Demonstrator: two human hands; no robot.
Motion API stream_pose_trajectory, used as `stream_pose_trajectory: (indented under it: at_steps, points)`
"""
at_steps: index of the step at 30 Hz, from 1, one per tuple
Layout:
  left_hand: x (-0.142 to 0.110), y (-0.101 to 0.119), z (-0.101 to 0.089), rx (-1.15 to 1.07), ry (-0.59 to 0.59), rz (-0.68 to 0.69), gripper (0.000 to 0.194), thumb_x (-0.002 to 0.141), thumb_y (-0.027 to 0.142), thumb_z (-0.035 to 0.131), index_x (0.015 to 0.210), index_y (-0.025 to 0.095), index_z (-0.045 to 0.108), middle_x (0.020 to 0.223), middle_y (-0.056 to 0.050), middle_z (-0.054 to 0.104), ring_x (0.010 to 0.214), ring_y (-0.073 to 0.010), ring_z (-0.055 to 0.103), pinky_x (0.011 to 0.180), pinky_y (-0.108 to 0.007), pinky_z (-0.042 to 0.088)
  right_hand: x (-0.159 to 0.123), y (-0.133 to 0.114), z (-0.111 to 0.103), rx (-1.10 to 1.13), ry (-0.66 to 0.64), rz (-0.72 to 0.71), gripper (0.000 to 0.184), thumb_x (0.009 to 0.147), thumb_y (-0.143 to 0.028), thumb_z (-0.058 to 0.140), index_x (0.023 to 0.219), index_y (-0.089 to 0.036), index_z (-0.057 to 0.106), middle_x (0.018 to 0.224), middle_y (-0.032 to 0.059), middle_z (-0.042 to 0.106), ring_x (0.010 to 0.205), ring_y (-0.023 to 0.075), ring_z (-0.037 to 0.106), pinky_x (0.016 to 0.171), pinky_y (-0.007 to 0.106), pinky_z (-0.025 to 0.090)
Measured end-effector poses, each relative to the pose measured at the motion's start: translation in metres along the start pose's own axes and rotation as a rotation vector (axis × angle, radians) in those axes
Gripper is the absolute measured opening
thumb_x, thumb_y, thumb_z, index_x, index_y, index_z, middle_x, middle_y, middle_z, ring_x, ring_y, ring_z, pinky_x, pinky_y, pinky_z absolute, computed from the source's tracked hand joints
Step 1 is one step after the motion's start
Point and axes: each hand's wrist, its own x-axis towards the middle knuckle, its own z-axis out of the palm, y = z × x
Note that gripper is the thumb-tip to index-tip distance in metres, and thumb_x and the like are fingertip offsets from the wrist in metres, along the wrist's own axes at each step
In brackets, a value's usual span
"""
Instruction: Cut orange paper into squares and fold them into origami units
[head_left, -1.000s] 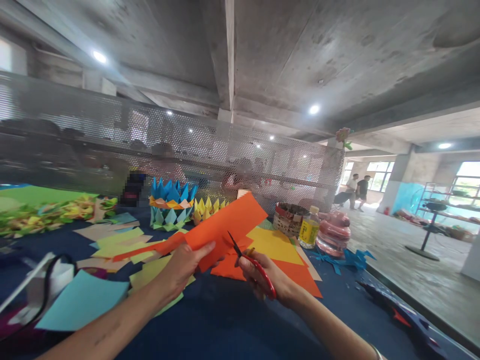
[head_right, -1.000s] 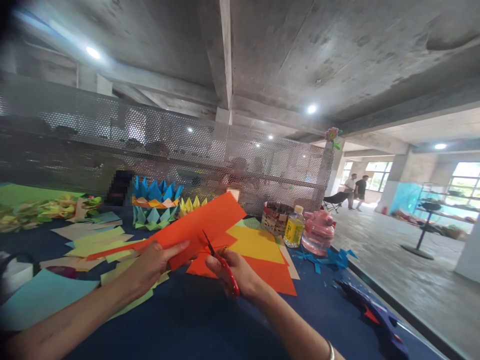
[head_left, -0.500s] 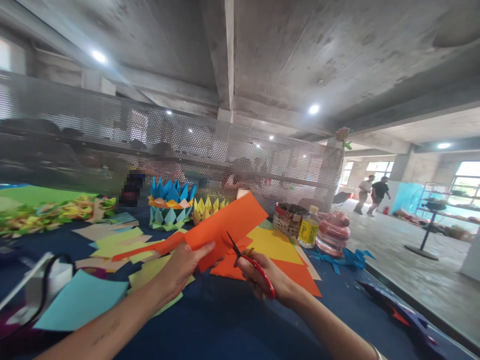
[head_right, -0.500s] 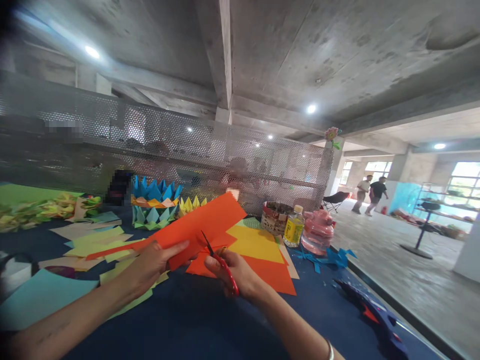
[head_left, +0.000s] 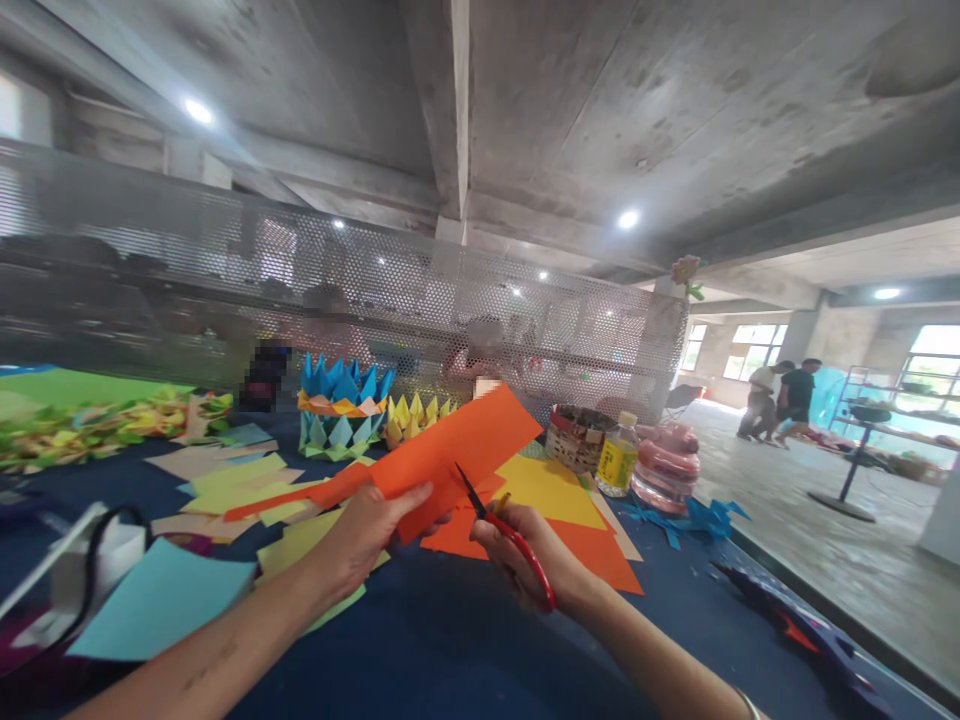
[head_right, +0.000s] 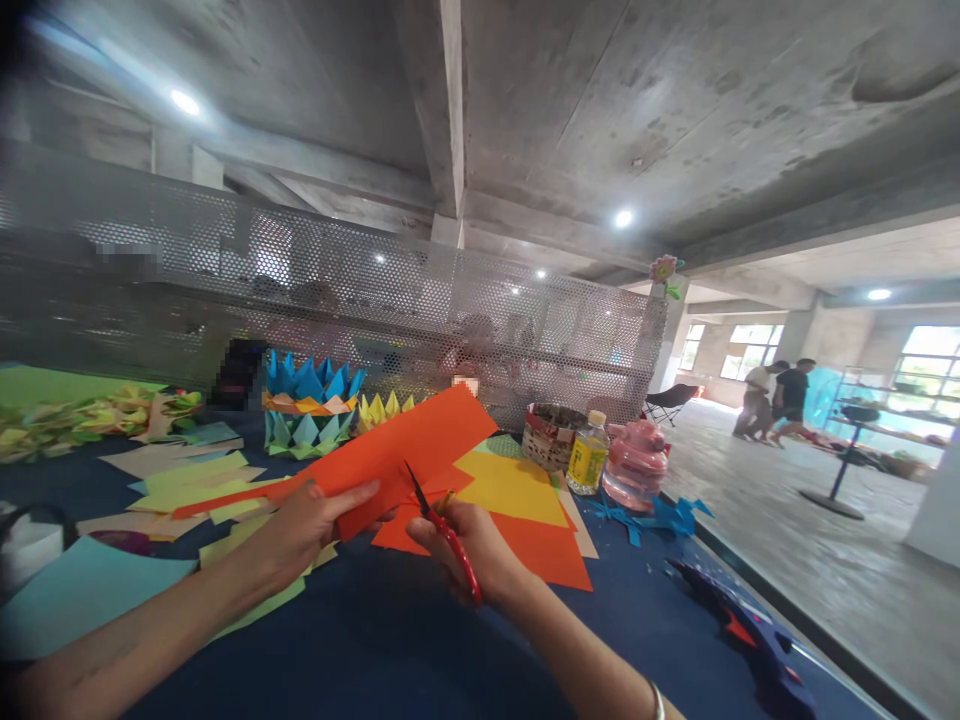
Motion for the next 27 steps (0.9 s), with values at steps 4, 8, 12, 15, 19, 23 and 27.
stream_pose_trajectory:
  at_steps: [4,8,12,15,19,23,27]
  points:
    - [-0.0023,0.0038,0.0017,-0.008,-0.008,-0.001,0.04,0.062,0.04,0.082,0.09,0.014,0.072,0.083,-0.007,0.079,0.071,-0.023,0.073,0.067,-0.031,0.057,0.0006,0.0021,-0.0001,-0.004,0.003,0.011,0.049,0.078,-0.067,0.061,0.077,-0.022,0.043,0.043,-0.0107,0.04,0.028,0.0062,0.035,0.025,0.016,0.026]
    - [-0.0015,0.0034,0.0008,-0.013,-0.018,-0.014,0.037,0.065,0.038,0.081,0.091,0.014,0.072,0.085,-0.007,0.079,0.073,-0.024,0.074,0.069,-0.032,0.058,-0.0001,-0.0035,-0.0002,-0.051,0.04,0.042,0.047,0.079,-0.064,0.061,0.073,-0.022,0.04,0.042,-0.0108,0.037,0.029,0.0062,0.034,0.028,0.017,0.023]
    - [-0.0003,0.0018,0.0009,-0.032,0.001,-0.009,0.035,0.065,0.036,0.081,0.09,0.012,0.073,0.084,-0.009,0.079,0.074,-0.0252,0.074,0.069,-0.032,0.058,-0.0009,-0.0074,0.0006,-0.082,0.08,0.02,0.046,0.079,-0.06,0.063,0.069,-0.021,0.04,0.045,-0.0101,0.036,0.034,0.0045,0.033,0.033,0.018,0.023]
    - [-0.0002,0.0015,0.0012,-0.078,-0.011,0.001,0.036,0.063,0.035,0.083,0.09,0.012,0.073,0.085,-0.009,0.079,0.077,-0.0258,0.074,0.069,-0.032,0.058,-0.0025,-0.007,0.0011,-0.086,0.086,-0.022,0.047,0.08,-0.062,0.063,0.072,-0.02,0.042,0.049,-0.0098,0.036,0.037,0.0042,0.033,0.036,0.018,0.023]
    - [-0.001,0.0026,0.001,-0.104,-0.026,0.0,0.041,0.061,0.038,0.085,0.091,0.013,0.073,0.087,-0.009,0.079,0.076,-0.0251,0.074,0.068,-0.032,0.059,-0.0032,-0.0052,0.0005,-0.082,0.039,-0.077,0.052,0.08,-0.07,0.058,0.081,-0.019,0.047,0.052,-0.0098,0.035,0.037,0.0055,0.037,0.037,0.018,0.027]
    - [-0.0017,0.0037,0.0009,-0.095,-0.036,-0.005,0.051,0.055,0.042,0.088,0.092,0.011,0.074,0.087,-0.012,0.079,0.08,-0.0273,0.074,0.073,-0.034,0.059,-0.0006,-0.0027,-0.0004,-0.11,0.031,-0.099,0.058,0.078,-0.078,0.053,0.079,-0.02,0.045,0.05,-0.0094,0.037,0.037,0.0069,0.04,0.035,0.018,0.029]
    - [-0.0012,0.003,0.0006,-0.071,-0.038,-0.008,0.052,0.055,0.045,0.088,0.092,0.011,0.074,0.087,-0.013,0.079,0.08,-0.0285,0.074,0.074,-0.035,0.059,-0.0003,-0.001,0.0006,-0.131,0.029,-0.083,0.059,0.078,-0.08,0.049,0.074,-0.021,0.041,0.049,-0.0093,0.036,0.037,0.0069,0.041,0.035,0.018,0.028]
